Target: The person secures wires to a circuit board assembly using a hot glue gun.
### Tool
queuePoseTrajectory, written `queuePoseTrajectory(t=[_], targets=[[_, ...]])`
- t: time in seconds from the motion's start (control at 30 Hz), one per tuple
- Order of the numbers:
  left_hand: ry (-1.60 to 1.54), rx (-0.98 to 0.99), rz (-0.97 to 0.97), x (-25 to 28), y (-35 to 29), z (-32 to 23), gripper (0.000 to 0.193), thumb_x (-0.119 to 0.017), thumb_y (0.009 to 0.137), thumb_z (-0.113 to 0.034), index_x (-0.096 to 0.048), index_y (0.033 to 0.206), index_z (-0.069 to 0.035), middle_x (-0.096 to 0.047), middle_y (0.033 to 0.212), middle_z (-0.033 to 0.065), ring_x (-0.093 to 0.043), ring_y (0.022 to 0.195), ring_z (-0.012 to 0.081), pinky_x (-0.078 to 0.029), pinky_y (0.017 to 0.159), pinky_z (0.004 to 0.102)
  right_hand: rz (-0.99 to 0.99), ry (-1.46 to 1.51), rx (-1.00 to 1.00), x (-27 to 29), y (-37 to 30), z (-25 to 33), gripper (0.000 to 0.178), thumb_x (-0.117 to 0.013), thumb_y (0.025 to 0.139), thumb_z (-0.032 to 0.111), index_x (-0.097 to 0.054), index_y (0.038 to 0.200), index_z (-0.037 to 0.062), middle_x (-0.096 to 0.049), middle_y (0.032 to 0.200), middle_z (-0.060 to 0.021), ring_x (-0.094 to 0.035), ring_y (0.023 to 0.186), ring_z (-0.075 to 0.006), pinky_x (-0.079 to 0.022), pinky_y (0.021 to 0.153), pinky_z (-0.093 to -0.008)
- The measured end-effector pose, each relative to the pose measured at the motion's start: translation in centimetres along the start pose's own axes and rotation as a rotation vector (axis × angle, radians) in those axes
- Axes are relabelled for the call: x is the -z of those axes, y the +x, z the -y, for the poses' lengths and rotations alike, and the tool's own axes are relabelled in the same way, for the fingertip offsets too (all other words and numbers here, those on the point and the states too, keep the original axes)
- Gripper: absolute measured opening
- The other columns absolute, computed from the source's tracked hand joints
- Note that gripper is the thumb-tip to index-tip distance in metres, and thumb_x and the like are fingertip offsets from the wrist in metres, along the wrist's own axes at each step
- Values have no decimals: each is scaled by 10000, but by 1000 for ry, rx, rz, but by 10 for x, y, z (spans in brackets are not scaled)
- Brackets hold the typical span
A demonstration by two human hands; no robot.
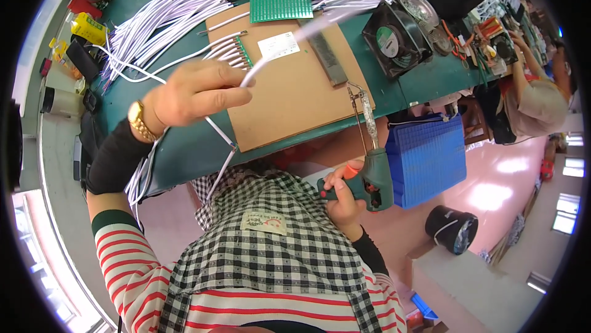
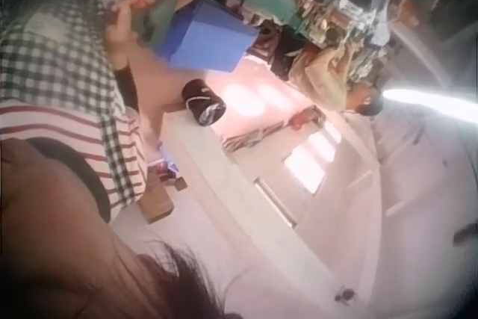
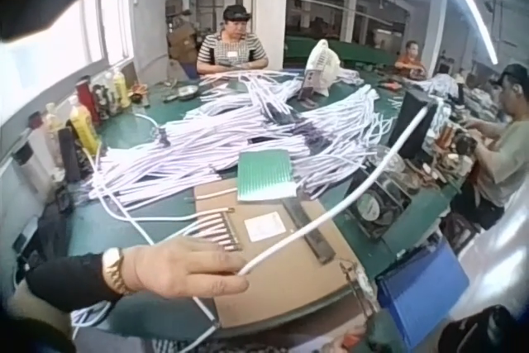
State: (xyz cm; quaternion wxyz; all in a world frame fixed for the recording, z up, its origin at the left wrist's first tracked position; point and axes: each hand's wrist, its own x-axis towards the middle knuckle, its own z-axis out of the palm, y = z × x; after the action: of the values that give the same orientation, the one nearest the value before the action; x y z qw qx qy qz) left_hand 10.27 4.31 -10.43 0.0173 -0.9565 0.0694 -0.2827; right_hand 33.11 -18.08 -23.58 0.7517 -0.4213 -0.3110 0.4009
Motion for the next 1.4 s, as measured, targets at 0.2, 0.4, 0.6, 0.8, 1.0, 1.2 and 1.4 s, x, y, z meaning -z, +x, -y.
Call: queuePoseTrajectory(t=[0.2, 0.4, 0.6, 0.8, 1.0, 1.2, 1.4], targets=[[-583, 590, -126, -48, -27, -21, 88, -544, 814, 39, -609, 866, 13, -610, 839, 113, -612, 684, 214, -494, 640, 274, -13, -47, 19, 5, -8, -2, 399, -486, 775, 2, -381, 1160, 15, -509, 751, -102, -509, 648, -176, -458, 694, -357], [-787, 1253, -23, -49, -13, -25, 97, -551, 888, -48, -603, 907, 32, -618, 697, 20, -591, 628, 92, -485, 593, 237, 53, -86, 165, 8, -6, -1, 403, -485, 792, 21, -368, 1178, 19, -510, 761, -95, -504, 661, -177, -447, 695, -358], [-670, 1170, 445, -40, -8, -16, 158, -449, 924, -95, -546, 971, 20, -641, 705, 58, -630, 621, 130, -500, 580, 265, 67, -112, 89, 1, -5, -1, 410, -485, 787, 28, -379, 1184, 24, -513, 761, -91, -493, 658, -167, -434, 697, -354], [-1374, 1477, 187, -26, -15, -17, 161, -437, 940, -133, -518, 887, -4, -650, 775, 91, -634, 611, 150, -510, 625, 258, 125, -109, 175, 0, 1, -8, 413, -483, 793, 29, -369, 1191, 29, -506, 752, -91, -491, 662, -169, -433, 702, -360], [-1417, 1340, 10, -28, -31, -42, 148, -575, 898, -126, -621, 963, -1, -625, 832, -6, -561, 718, 63, -466, 672, 211, 154, -121, 185, -9, 3, -3, 403, -471, 812, 18, -363, 1199, 40, -501, 773, -91, -489, 662, -170, -433, 692, -360], [-1513, 1288, 99, -18, -20, -61, 144, -519, 924, -107, -622, 957, -12, -617, 827, -6, -518, 671, 37, -442, 632, 185, 262, -30, 157, -27, 19, 0, 360, -473, 855, 18, -360, 1194, 54, -510, 811, -82, -498, 669, -161, -439, 682, -357], [-1604, 1301, -42, -25, -3, -71, 136, -549, 908, -67, -620, 993, 13, -634, 861, 41, -535, 653, 74, -458, 622, 214, 261, -49, 100, -51, 33, -9, 303, -493, 886, 32, -368, 1161, 61, -527, 805, -94, -523, 698, -169, -453, 693, -316]])
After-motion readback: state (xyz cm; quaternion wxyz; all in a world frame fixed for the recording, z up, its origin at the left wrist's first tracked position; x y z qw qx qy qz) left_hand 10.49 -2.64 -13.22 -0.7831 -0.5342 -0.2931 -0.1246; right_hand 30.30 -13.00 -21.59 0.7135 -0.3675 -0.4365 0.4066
